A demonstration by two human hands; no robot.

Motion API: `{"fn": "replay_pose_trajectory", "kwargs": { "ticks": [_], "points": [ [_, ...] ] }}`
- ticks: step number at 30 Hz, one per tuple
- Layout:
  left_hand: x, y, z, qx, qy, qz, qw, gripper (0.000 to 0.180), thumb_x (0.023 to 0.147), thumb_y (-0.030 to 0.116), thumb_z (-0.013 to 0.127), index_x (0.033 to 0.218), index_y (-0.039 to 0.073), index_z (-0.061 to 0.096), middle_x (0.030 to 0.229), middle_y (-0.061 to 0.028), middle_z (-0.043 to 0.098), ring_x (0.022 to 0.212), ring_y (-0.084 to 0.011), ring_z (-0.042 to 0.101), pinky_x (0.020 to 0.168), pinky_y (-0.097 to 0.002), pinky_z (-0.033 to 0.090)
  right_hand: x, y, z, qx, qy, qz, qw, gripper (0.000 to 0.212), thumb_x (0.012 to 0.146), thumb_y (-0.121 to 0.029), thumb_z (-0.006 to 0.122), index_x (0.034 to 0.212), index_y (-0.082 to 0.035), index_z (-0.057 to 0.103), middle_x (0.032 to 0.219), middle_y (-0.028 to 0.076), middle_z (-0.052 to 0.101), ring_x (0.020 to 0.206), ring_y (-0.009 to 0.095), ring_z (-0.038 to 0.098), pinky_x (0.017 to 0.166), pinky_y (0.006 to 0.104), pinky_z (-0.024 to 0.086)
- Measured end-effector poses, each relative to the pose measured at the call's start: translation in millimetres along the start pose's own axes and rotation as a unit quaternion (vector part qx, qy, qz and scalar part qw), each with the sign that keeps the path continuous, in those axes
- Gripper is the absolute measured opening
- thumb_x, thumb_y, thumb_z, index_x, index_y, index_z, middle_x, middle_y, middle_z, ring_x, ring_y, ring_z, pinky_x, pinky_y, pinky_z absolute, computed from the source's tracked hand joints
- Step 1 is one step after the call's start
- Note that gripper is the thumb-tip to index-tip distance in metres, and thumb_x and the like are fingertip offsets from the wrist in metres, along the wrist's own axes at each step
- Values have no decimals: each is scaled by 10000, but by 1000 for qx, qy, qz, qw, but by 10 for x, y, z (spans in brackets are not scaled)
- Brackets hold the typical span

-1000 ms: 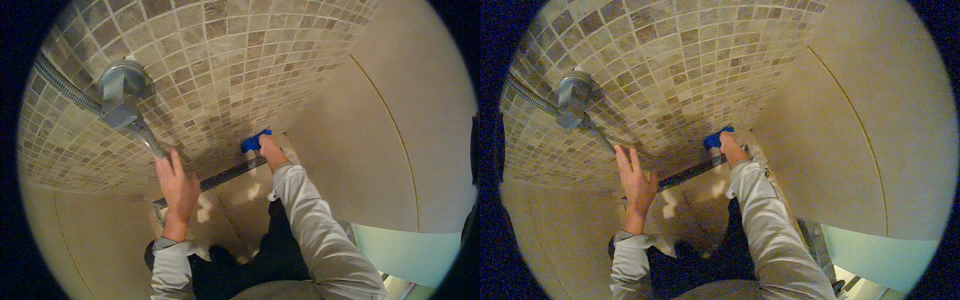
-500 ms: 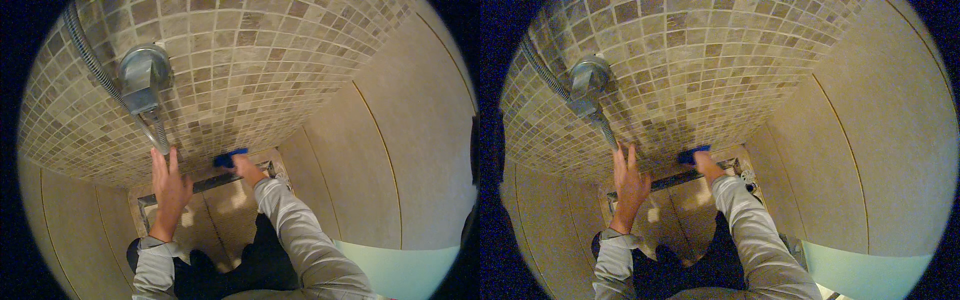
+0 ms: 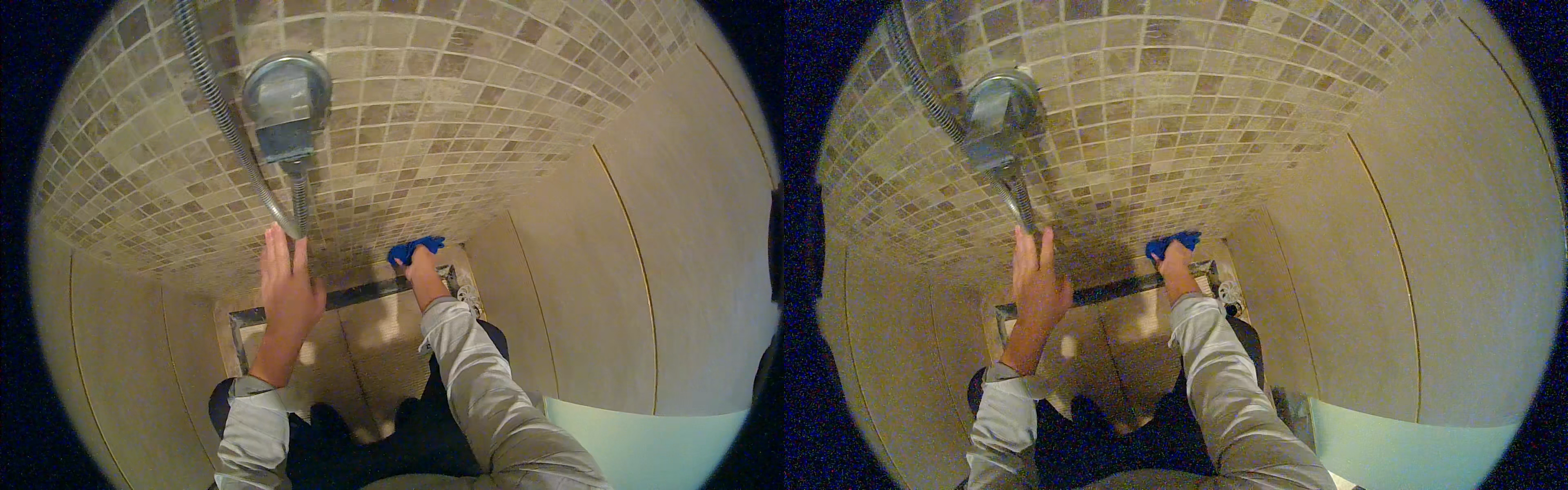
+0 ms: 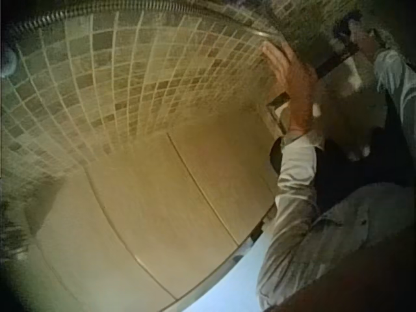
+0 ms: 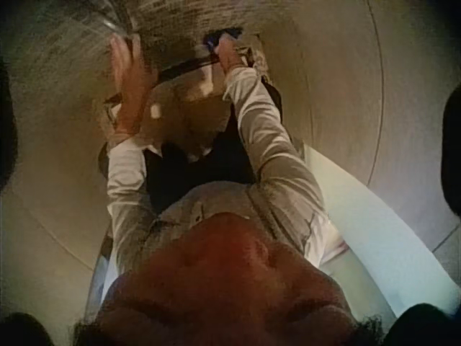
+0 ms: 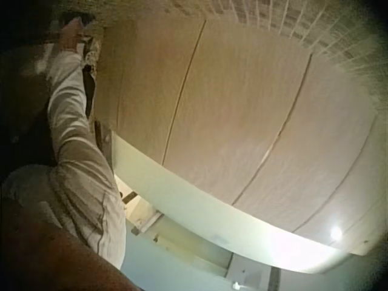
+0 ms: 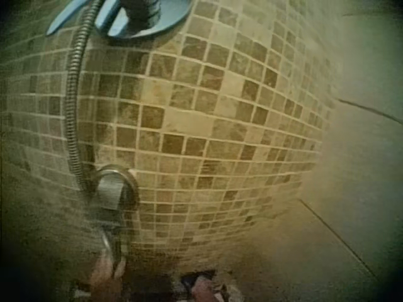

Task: The person wipes the shower walls and fixtures with a blue cloth. They clean the tiled wall, shower head, and faucet area in a small tiled shower stall.

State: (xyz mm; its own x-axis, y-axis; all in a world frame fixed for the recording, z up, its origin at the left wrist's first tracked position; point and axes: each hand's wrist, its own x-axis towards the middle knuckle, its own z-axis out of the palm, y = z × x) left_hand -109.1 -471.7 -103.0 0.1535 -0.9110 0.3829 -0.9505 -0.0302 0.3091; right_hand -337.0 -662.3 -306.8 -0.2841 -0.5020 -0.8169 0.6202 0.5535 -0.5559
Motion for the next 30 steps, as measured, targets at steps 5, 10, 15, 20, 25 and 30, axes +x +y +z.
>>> {"fn": "replay_pose_trajectory", "kwargs": {
  "ticks": [5,10,15,20,25,30],
  "points": [
    [-17,34,25,-22,14,-26,999,767,738,76,765,1431,-20,452,1629,-352,222,1524,-529,213,1220,-589,265,-729,166,277,42,-173,19,984,264,964,-213,525,1214,-140,567,1165,131,618,1000,331,619,794,545,569],
    [15,3,120,-1,14,-2,1000,756,733,92,771,1411,-35,462,1626,-337,238,1521,-528,220,1218,-581,276,-1079,789,322,-87,-385,10,919,304,871,-53,722,1160,-41,626,1052,122,687,1000,314,671,844,419,601],
    [-36,-55,42,26,13,0,1000,744,732,114,768,1403,-36,484,1628,-288,287,1522,-490,249,1221,-562,284,-567,637,264,-46,-202,111,972,262,970,-218,573,1189,-78,606,1145,133,674,1005,350,645,877,558,581],
    [14,-26,30,11,21,15,1000,727,724,101,759,1390,-40,505,1631,-277,295,1522,-473,257,1223,-556,284,-356,-338,179,105,-210,5,972,195,958,-282,506,1076,-172,614,1048,80,665,900,297,644,740,509,511],
    [-29,-38,76,3,24,-9,1000,712,723,88,749,1380,-46,510,1633,-280,291,1525,-475,250,1226,-545,285,-2088,-190,520,48,-192,-28,980,172,885,-164,584,1053,-126,591,1017,92,635,940,289,642,843,510,547],
    [-3,-58,126,8,46,17,999,700,725,81,742,1376,-41,517,1631,-276,296,1526,-474,248,1225,-544,290,-1488,138,415,-11,-174,20,985,222,889,-136,595,1109,-114,608,1108,96,646,958,307,650,825,556,544]
  ]
}}
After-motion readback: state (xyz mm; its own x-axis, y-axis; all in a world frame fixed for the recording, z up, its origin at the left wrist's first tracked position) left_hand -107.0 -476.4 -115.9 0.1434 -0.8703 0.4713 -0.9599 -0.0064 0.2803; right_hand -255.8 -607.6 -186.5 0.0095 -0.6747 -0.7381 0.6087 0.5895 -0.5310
